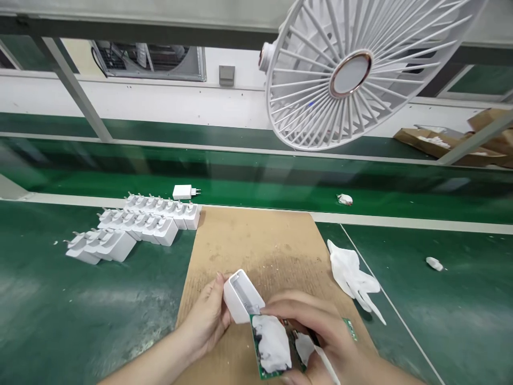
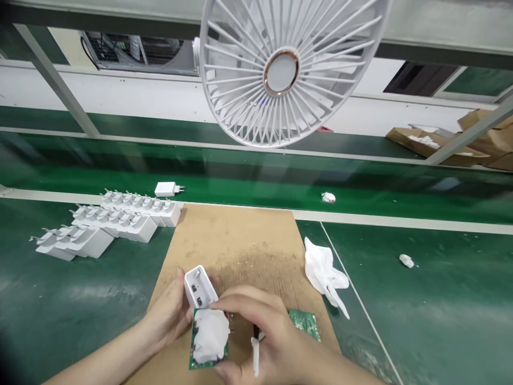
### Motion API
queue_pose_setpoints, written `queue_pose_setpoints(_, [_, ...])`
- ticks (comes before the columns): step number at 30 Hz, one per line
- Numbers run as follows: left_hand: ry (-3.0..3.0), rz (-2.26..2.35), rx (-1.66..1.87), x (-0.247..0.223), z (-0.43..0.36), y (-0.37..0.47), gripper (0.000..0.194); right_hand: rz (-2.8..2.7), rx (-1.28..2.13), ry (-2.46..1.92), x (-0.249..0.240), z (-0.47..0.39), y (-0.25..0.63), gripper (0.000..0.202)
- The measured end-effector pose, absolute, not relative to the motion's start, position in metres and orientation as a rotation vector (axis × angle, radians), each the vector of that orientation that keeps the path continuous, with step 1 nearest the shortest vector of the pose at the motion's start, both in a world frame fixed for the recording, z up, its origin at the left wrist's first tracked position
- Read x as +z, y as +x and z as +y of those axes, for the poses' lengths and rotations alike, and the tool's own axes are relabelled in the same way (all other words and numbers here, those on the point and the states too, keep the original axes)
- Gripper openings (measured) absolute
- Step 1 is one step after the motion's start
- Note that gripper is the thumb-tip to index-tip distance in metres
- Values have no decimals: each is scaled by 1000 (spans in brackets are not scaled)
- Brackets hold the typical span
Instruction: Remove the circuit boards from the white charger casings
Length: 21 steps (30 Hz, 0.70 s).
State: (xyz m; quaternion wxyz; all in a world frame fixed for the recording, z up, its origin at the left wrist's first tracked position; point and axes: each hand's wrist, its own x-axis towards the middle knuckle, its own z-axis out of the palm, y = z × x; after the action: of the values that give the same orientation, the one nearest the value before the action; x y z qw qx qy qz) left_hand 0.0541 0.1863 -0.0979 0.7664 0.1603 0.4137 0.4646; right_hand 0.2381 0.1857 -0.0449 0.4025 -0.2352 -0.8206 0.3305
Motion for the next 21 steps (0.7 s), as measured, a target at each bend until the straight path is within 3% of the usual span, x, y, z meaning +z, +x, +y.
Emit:
queue_pose_setpoints(4, [427, 1009, 979, -98, 188, 52, 62, -2168, 733, -650, -28, 186, 249, 51])
queue_pose_setpoints(12, [629, 1009, 961, -98, 186, 46, 62, -2639, -67, -750, 9, 187, 257, 24])
queue_pose_setpoints(21, [706, 1034, 908, -99, 184, 44, 62, -2875, -174, -798, 14, 186, 243, 21])
